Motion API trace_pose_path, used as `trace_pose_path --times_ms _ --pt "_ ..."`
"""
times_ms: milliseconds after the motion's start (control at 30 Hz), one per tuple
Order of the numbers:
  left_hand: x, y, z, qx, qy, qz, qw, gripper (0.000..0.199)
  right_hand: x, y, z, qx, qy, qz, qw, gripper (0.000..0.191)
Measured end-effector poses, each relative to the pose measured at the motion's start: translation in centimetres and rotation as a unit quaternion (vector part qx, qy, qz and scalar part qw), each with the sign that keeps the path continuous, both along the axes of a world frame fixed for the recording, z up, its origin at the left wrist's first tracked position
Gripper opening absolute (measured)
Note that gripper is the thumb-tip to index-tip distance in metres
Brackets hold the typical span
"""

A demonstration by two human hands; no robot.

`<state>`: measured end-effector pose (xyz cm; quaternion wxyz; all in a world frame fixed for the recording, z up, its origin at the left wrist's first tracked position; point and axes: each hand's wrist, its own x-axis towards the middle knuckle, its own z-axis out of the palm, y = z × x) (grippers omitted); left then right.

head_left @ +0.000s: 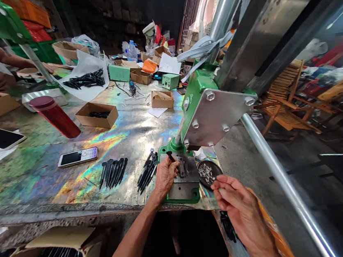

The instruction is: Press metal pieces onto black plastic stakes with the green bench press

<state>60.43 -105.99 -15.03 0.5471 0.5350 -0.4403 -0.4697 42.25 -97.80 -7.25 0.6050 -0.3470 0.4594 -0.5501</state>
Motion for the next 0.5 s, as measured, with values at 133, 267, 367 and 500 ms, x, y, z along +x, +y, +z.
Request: trace_pose_path --times_ms 133,267,367,500 --pt "0.1 -0.1 0.0 -0.004 -0.026 -0.009 1.0 0.006 -1.7 1.8 1.8 -0.002 0.003 -0.046 0.999 0.028" --pt "0.2 -0.3 0.1 -0.003 -0.038 -0.012 0.999 0.007 -2.8 2.4 3.5 -0.009 0.015 -0.054 0.998 0.029" --pt "0.3 -0.4 0.1 -0.005 -0.049 -0.014 0.999 0.007 -3.2 2.5 4.8 -0.012 0.018 -0.058 0.998 0.029" --pt "0.4 -0.4 0.0 -0.006 -0.061 -0.024 0.998 0.008 -3.0 3.0 6.4 0.01 0.008 -0.084 0.996 0.028"
